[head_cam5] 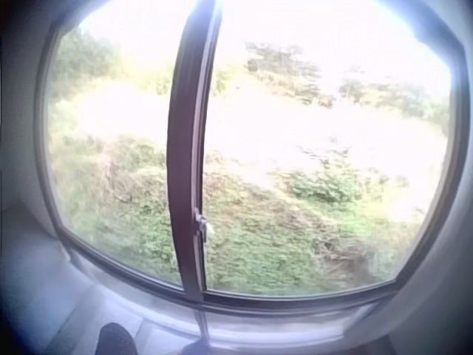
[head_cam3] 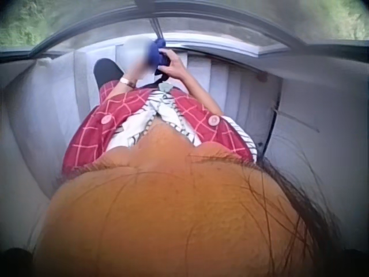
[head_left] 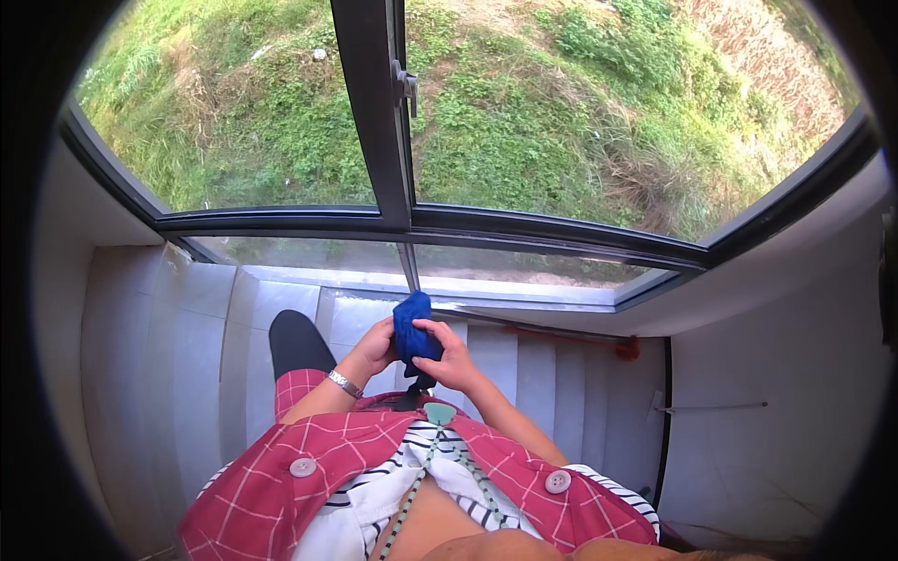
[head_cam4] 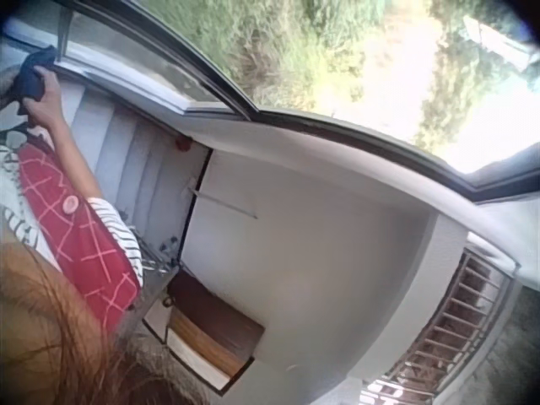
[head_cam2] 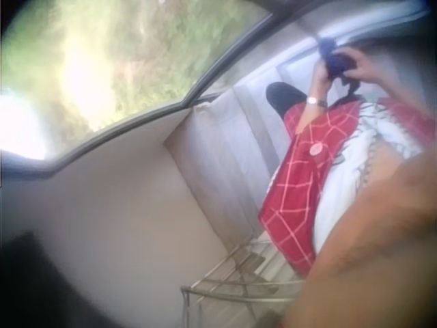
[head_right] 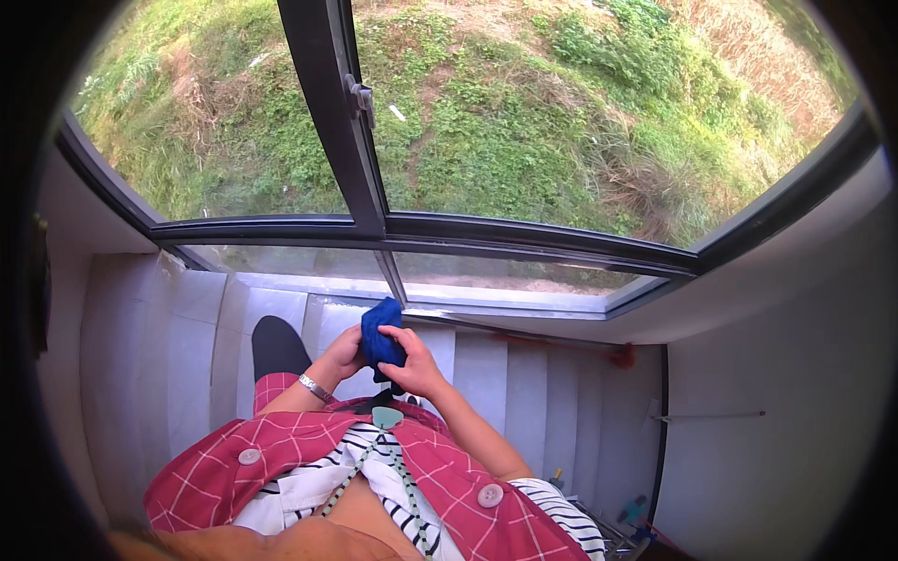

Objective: The person wipes the window frame and glass with a blue cloth, then dips the cloth into a bucket of water and wrings it out. They continue wiping the window frame and glass, focusing on the edges and corners.

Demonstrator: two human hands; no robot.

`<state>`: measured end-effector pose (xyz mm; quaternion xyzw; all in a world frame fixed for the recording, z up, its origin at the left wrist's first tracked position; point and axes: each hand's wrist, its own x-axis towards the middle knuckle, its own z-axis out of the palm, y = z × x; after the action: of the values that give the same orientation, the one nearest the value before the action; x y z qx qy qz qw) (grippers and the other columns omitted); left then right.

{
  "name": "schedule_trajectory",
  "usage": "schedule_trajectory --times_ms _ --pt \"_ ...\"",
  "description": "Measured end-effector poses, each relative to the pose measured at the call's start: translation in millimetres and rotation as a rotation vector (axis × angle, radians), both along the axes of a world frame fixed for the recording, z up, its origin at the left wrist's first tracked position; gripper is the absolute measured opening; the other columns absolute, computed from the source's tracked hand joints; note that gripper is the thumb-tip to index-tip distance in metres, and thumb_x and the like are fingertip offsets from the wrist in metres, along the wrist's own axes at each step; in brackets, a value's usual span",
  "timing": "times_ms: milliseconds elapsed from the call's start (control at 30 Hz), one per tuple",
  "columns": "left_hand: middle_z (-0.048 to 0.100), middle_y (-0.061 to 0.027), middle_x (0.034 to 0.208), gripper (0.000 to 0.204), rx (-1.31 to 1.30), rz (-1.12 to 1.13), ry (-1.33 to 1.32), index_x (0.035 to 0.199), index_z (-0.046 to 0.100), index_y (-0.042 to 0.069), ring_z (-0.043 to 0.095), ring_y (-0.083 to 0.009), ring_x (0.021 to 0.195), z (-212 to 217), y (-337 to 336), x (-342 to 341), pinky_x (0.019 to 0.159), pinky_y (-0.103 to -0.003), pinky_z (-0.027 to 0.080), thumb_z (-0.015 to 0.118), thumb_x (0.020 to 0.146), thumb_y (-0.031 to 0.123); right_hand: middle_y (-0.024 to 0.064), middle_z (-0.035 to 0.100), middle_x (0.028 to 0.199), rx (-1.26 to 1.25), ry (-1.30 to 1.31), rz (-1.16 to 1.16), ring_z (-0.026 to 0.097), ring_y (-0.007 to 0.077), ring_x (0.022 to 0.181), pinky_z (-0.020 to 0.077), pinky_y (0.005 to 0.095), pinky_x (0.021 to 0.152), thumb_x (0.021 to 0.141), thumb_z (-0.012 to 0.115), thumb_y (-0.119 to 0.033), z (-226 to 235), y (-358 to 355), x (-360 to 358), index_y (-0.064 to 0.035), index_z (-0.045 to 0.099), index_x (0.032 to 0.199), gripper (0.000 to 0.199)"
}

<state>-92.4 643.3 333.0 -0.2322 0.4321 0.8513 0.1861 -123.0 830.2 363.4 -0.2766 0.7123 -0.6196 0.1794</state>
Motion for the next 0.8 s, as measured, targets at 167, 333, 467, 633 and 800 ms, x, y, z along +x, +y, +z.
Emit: schedule_trajectory --times_ms 167,333,467,633,800 --pt "0.065 -0.0051 0.094 0.022 -0.281 0.09 -0.048 0.113 0.058 0.006 0.066 -0.0158 0.077 4 -2 1 0.066 -0.03 0.055 0.05 0.095 0.017 0.0091 0.054 0.116 -0.009 -0.05 0.006 0.054 0.0231 0.11 0.0417 0.0333 0.096 0.065 0.069 -0.003 -12 4 8 -0.0104 0.053 0.124 0.062" --pt "0.065 -0.0028 0.091 0.021 -0.396 0.101 0.163 0.108 0.062 0.003 0.061 -0.0098 0.079 11 0 -10 0.072 -0.025 0.051 0.051 0.095 0.016 0.0141 0.056 0.114 -0.059 -0.038 -0.054 0.054 0.0276 0.11 0.0401 0.0361 0.099 0.065 0.067 -0.006 -1 4 -3 -0.009 0.046 0.129 0.068" --pt "0.066 -0.0035 0.093 0.021 -0.508 0.059 0.325 0.106 0.063 -0.002 0.059 -0.0082 0.081 23 1 -28 0.074 -0.023 0.048 0.056 0.093 0.013 0.0084 0.058 0.105 -0.247 -0.338 -0.058 0.056 0.0169 0.1 0.0426 0.035 0.093 0.076 0.07 -0.012 -20 9 -22 -0.0005 0.032 0.14 0.075" --pt "0.066 -0.0025 0.09 0.02 -0.561 0.031 0.481 0.102 0.065 -0.003 0.058 -0.0077 0.08 38 -8 -59 0.073 -0.023 0.049 0.059 0.092 0.013 0.006 0.066 0.086 0.209 -0.261 -0.167 0.06 0.0115 0.077 0.0503 0.0282 0.07 0.082 0.066 -0.009 -54 10 -50 0.0007 0.056 0.12 0.041" --pt "0.066 -0.0021 0.092 0.02 -0.467 0.06 0.554 0.103 0.064 -0.003 0.058 -0.0074 0.082 57 -31 -100 0.075 -0.022 0.048 0.057 0.094 0.014 0.0042 0.06 0.067 0.291 -0.305 -0.191 0.054 0.0087 0.062 0.0456 0.0275 0.056 0.088 0.058 -0.01 -40 12 -57 0.0009 0.066 0.089 0.014"
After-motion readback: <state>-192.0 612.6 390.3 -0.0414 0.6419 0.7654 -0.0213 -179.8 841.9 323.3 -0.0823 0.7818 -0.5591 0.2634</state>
